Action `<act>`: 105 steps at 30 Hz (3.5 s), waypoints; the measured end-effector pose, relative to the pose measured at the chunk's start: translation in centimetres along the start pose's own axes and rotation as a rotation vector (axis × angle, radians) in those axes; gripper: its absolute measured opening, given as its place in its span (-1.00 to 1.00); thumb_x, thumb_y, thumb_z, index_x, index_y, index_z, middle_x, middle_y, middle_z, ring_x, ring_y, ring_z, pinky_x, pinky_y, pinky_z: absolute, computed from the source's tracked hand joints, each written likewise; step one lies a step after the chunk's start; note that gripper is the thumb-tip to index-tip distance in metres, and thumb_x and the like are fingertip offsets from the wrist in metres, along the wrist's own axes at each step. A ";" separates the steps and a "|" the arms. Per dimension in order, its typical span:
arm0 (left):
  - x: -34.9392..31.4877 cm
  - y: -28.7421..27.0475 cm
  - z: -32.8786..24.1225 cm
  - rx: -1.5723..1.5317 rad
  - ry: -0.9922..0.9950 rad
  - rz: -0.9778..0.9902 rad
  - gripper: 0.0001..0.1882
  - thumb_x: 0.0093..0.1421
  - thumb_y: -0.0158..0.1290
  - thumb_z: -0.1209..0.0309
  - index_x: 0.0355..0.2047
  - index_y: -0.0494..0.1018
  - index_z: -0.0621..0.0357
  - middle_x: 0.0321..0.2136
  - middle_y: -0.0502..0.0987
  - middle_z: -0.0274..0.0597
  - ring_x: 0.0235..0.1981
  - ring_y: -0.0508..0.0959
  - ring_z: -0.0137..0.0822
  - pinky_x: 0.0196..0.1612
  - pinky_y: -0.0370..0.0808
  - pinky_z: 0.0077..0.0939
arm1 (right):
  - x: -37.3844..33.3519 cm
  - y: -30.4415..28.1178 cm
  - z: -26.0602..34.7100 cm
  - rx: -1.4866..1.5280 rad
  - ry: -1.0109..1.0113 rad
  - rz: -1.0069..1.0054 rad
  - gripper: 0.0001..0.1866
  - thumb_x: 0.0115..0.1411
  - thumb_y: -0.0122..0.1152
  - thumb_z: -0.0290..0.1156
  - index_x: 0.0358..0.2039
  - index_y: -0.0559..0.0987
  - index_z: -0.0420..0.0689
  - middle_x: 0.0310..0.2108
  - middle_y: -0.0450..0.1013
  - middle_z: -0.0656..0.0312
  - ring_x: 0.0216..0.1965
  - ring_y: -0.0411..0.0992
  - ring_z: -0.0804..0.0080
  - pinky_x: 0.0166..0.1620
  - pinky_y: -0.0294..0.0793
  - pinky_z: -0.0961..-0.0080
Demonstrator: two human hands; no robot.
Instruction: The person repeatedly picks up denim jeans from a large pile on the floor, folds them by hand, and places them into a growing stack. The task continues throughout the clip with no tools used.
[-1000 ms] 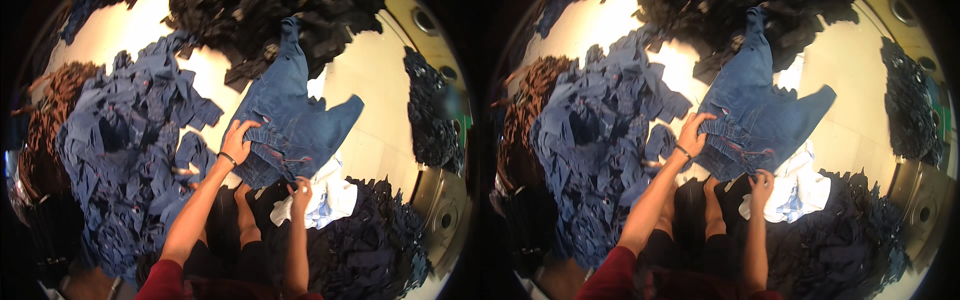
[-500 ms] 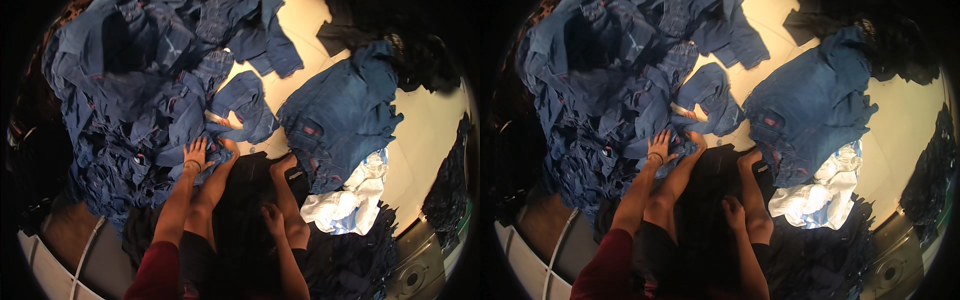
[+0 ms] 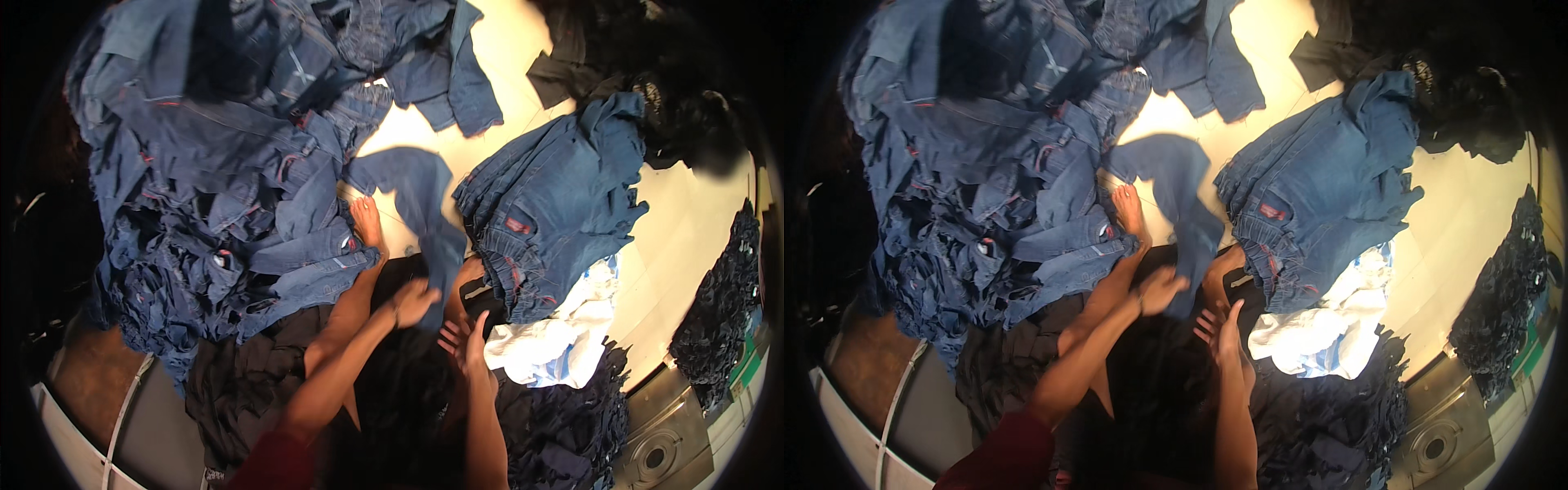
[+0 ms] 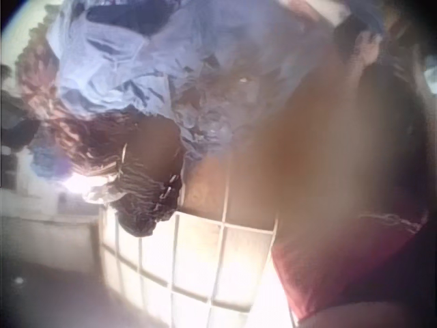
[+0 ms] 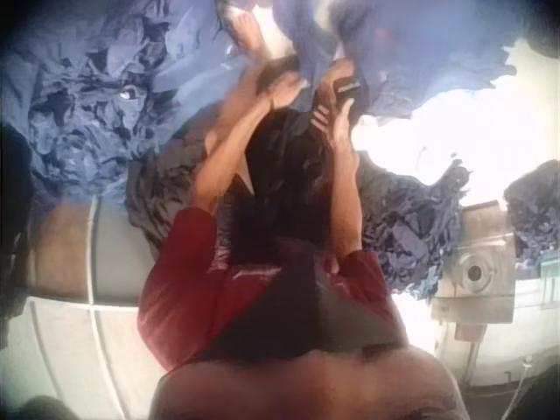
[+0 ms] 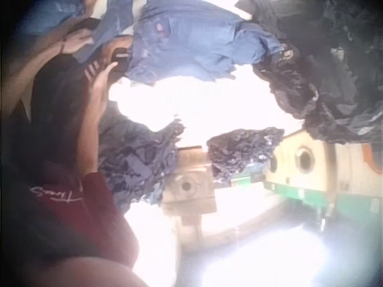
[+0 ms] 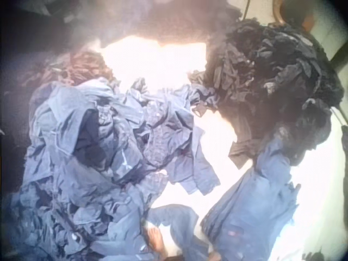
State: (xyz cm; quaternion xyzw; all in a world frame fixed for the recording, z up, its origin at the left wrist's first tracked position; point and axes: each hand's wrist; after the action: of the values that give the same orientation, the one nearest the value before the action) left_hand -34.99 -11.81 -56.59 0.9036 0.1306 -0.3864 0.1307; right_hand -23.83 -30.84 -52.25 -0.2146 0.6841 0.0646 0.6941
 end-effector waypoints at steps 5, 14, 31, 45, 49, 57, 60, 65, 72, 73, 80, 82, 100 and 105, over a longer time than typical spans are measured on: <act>-23.1 3.5 -7.1 -0.154 -0.285 0.232 -0.45 0.33 0.12 -0.03 -0.40 0.52 0.34 -0.56 0.49 -0.07 -0.43 0.58 -0.22 -0.28 0.52 -0.23 | -4.5 3.2 1.5 0.204 -0.158 0.436 -0.24 0.38 0.16 0.12 0.38 0.31 -0.14 0.21 0.42 -0.01 0.15 0.44 0.21 0.16 0.49 0.24; -26.2 -9.2 -19.1 0.071 0.200 -0.740 0.00 0.25 0.19 -0.11 0.46 0.01 0.21 0.36 0.15 0.28 0.39 0.24 0.14 0.41 0.23 -0.09 | -30.2 7.4 6.1 -0.669 -1.098 0.517 -0.35 0.24 0.34 -0.37 0.26 0.34 -0.37 0.15 0.43 -0.13 0.17 0.41 0.03 0.28 0.30 0.21; -21.3 -2.3 -43.5 0.330 0.559 -0.589 -0.68 0.22 0.00 0.51 -0.02 0.51 0.22 -0.15 0.60 -0.13 -0.10 0.57 -0.44 -0.07 0.53 -0.51 | -34.8 -13.1 17.3 -0.691 -1.585 -0.103 -0.55 -0.03 0.13 -0.73 -0.05 0.57 -0.29 -0.10 0.54 -0.05 0.05 0.50 0.03 0.17 0.39 0.26; -7.7 11.7 -58.2 0.271 1.095 -0.203 -0.73 0.25 0.11 0.50 -0.04 0.43 0.25 -0.24 0.59 -0.23 -0.32 0.54 -0.51 -0.18 0.51 -0.56 | -41.3 -31.2 30.4 -0.540 -1.814 -0.519 -0.57 0.38 0.12 -0.41 0.20 0.52 -0.33 0.26 0.42 -0.07 0.34 0.33 0.12 0.39 0.22 0.18; 1.1 12.4 -47.4 0.333 0.816 -0.206 -0.67 0.15 0.08 0.45 -0.05 0.39 0.17 -0.15 0.58 0.17 -0.10 0.60 0.19 -0.03 0.50 -0.09 | -26.6 -27.7 26.1 -0.528 -1.745 -0.589 -0.46 -0.02 0.00 -0.83 -0.02 0.61 -0.17 0.24 0.39 0.00 0.35 0.29 0.00 0.40 0.18 0.15; 1.6 7.2 -11.7 0.586 -0.326 -0.206 -0.40 0.28 0.15 0.19 0.31 0.31 -0.13 0.29 0.31 0.07 0.28 0.37 0.17 0.34 0.35 -0.01 | -2.8 -15.7 4.9 -1.276 -0.763 -0.003 -0.44 0.16 0.30 -0.38 0.20 0.53 -0.18 0.19 0.44 -0.24 0.24 0.37 -0.27 0.31 0.35 0.01; -8.7 2.9 0.6 0.578 -0.659 -0.239 -0.14 0.20 0.24 0.04 0.43 0.12 -0.16 0.39 0.19 0.01 0.42 0.19 0.07 0.42 0.20 0.08 | -4.3 -12.1 -1.5 -1.664 -0.440 0.038 -0.56 0.30 0.17 -0.11 0.10 0.62 -0.05 -0.09 0.61 -0.15 0.01 0.56 -0.21 0.10 0.50 -0.10; -21.3 -5.7 10.6 0.768 -0.904 -0.614 0.19 0.05 0.39 -0.02 0.53 -0.11 -0.09 0.52 -0.09 -0.13 0.47 0.09 0.00 0.42 0.06 0.29 | -7.7 -8.1 -3.4 -1.222 -0.802 0.105 -0.67 0.27 0.28 -0.28 0.03 0.65 -0.01 -0.25 0.66 0.02 -0.16 0.63 -0.04 -0.04 0.55 0.09; -12.7 -12.4 12.4 1.139 -0.542 -0.298 -0.09 0.11 0.34 0.01 0.41 0.16 -0.25 0.49 0.02 -0.04 0.48 0.11 -0.01 0.41 0.03 0.39 | -6.4 -6.1 -1.3 -1.331 -0.812 0.109 -0.66 0.35 0.24 -0.28 -0.01 0.62 -0.26 -0.26 0.64 -0.06 -0.16 0.63 0.03 -0.04 0.55 0.19; -10.9 -12.8 12.6 1.238 -0.528 -0.183 -0.21 0.16 0.30 0.03 0.37 0.26 -0.24 0.46 0.15 0.02 0.45 0.20 0.01 0.40 0.06 0.37 | -6.2 -5.8 -1.3 -1.364 -0.760 0.091 -0.65 0.35 0.24 -0.26 -0.01 0.61 -0.27 -0.24 0.64 -0.06 -0.15 0.63 0.05 -0.04 0.56 0.21; -14.2 -7.3 5.6 0.490 -0.293 -0.408 -0.65 0.31 0.06 0.17 0.04 0.46 -0.03 -0.20 0.64 0.10 -0.09 0.63 0.11 0.09 0.37 0.14 | -8.6 0.3 -0.5 -0.952 -0.329 0.211 -0.39 0.41 0.16 0.08 0.20 0.51 -0.18 -0.01 0.58 0.03 -0.05 0.59 0.22 -0.01 0.57 0.34; -18.6 -2.7 0.3 0.612 -0.142 -0.402 -0.66 0.28 0.09 0.17 0.00 0.50 0.00 -0.09 0.58 0.05 -0.03 0.57 0.04 0.05 0.37 0.07 | -9.9 3.3 0.3 -0.594 -0.107 0.232 -0.19 0.40 0.04 0.25 0.40 0.30 -0.11 0.14 0.47 0.03 -0.02 0.55 0.23 -0.04 0.57 0.33; -15.0 -6.3 -20.5 -0.411 0.513 -0.320 -0.14 0.35 0.14 0.14 0.50 -0.01 0.13 0.48 0.07 0.01 0.54 -0.05 -0.07 0.49 -0.02 -0.17 | -29.4 -5.4 5.2 0.063 -0.368 0.518 -0.13 0.13 0.36 -0.48 0.42 0.17 -0.22 0.32 0.29 0.06 0.32 0.28 0.19 0.39 0.22 0.21; -11.7 -6.6 -27.6 -0.012 0.250 0.272 -0.36 0.35 0.16 0.16 0.31 0.34 0.26 0.11 0.51 -0.26 0.13 0.43 -0.44 0.24 0.36 -0.46 | -32.9 -13.4 5.0 0.127 -0.487 0.426 -0.17 0.04 0.44 -0.53 0.33 0.31 -0.26 0.17 0.43 0.10 0.19 0.41 0.23 0.30 0.36 0.26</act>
State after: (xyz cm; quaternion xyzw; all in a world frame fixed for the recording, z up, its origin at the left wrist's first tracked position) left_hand -26.65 2.08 -30.48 0.9531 0.0249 -0.2492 0.1700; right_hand -15.89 -34.23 -17.43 -0.0013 0.5303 0.2151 0.8201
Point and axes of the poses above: each hand's wrist, its own x-axis towards the middle knuckle, its own y-axis out of the palm, z = x × y
